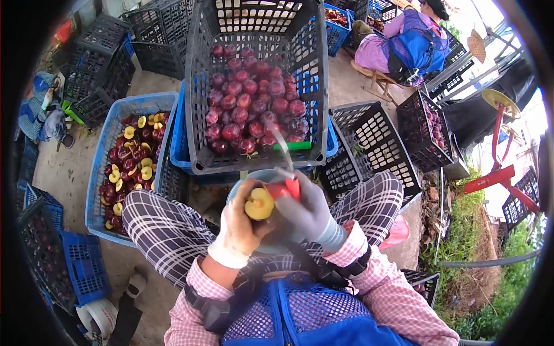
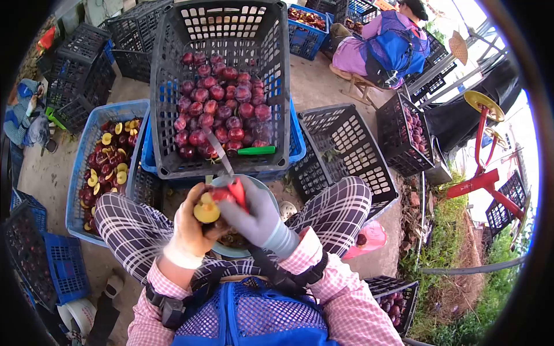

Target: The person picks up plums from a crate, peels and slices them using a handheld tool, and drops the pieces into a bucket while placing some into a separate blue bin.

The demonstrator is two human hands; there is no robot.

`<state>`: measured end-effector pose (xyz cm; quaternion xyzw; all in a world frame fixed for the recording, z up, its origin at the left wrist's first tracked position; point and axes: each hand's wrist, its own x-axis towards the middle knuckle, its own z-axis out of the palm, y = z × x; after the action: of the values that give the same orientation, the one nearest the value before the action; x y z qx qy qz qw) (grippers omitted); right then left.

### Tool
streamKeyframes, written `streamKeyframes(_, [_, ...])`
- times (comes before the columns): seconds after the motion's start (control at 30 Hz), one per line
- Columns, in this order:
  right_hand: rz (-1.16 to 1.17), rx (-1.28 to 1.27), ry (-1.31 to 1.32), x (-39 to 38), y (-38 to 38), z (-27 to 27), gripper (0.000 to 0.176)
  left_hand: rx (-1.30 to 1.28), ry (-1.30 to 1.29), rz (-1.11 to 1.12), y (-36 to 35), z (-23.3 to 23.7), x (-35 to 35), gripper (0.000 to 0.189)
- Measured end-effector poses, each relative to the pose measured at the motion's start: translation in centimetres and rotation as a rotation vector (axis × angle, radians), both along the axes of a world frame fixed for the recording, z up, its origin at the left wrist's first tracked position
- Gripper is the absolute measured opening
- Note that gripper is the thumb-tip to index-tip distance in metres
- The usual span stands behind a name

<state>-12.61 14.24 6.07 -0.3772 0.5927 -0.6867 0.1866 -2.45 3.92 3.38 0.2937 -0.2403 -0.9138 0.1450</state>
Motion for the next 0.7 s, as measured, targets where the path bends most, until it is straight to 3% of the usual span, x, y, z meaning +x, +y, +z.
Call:
streamKeyframes(0.03, [0.032, 0.085, -0.516, -0.1, 0.6, 0.4, 0.026, 0.262, 0.183, -0.128, -0.8, 0.0, 0.9, 0.034])
streamKeyframes(0.07, [0.233, 0.122, -0.669, -1.3, 1.6, 1.4, 0.03, 0.179, 0.215, -0.153, -0.7, 0.5, 0.8, 0.045])
streamKeyframes(0.17, [0.215, 0.062, -0.614, -0.9, 1.1, 1.0, 0.034, 0.182, 0.294, -0.128, -0.4, 0.5, 0.9, 0.047])
streamKeyframes(0.27, [0.209, 0.004, -0.572, -0.6, 0.6, 0.7, 0.039, 0.185, 0.179, 0.004, -0.3, 1.3, 1.2, 0.041])
streamKeyframes(0.33, [0.218, -0.003, -0.549, -1.0, 0.7, 1.1, 0.013, 0.034, 0.259, 0.037, -0.8, 1.0, 1.7, 0.036])
streamKeyframes(0.37, [0.246, -0.122, -0.867, -0.7, 0.0, 2.4, 0.021, 0.039, 0.301, 0.03, -1.3, 0.6, 2.0, 0.033])
streamKeyframes(0.4, [0.129, -0.027, -0.709, -0.2, -0.4, 3.4, 0.036, 0.037, 0.299, 0.041, -1.4, 0.5, 2.2, 0.033])
streamKeyframes(0.47, [-0.181, -0.008, -0.054, -0.1, -1.7, 3.3, 0.042, 0.028, 0.271, 0.119, -1.7, 0.6, 2.4, 0.031])
streamKeyframes(0.5, [-0.297, 0.013, 0.104, -0.6, -2.7, 3.3, 0.037, 0.095, 0.222, 0.157, -1.8, 0.5, 2.3, 0.036])
streamKeyframes(0.6, [-0.114, -0.142, -0.125, 0.6, -8.1, 6.4, 0.026, 0.175, 0.342, 0.158, -2.2, 0.2, 2.6, 0.047])
streamKeyframes(0.67, [0.053, -0.294, -0.346, 1.6, -11.4, 8.4, 0.021, 0.203, 0.255, 0.25, -2.6, 0.9, 2.7, 0.056])
streamKeyframes(0.7, [-0.061, -0.086, 0.339, 0.1, -11.2, 8.0, 0.021, 0.158, 0.258, 0.243, -3.1, 0.7, 2.8, 0.057])
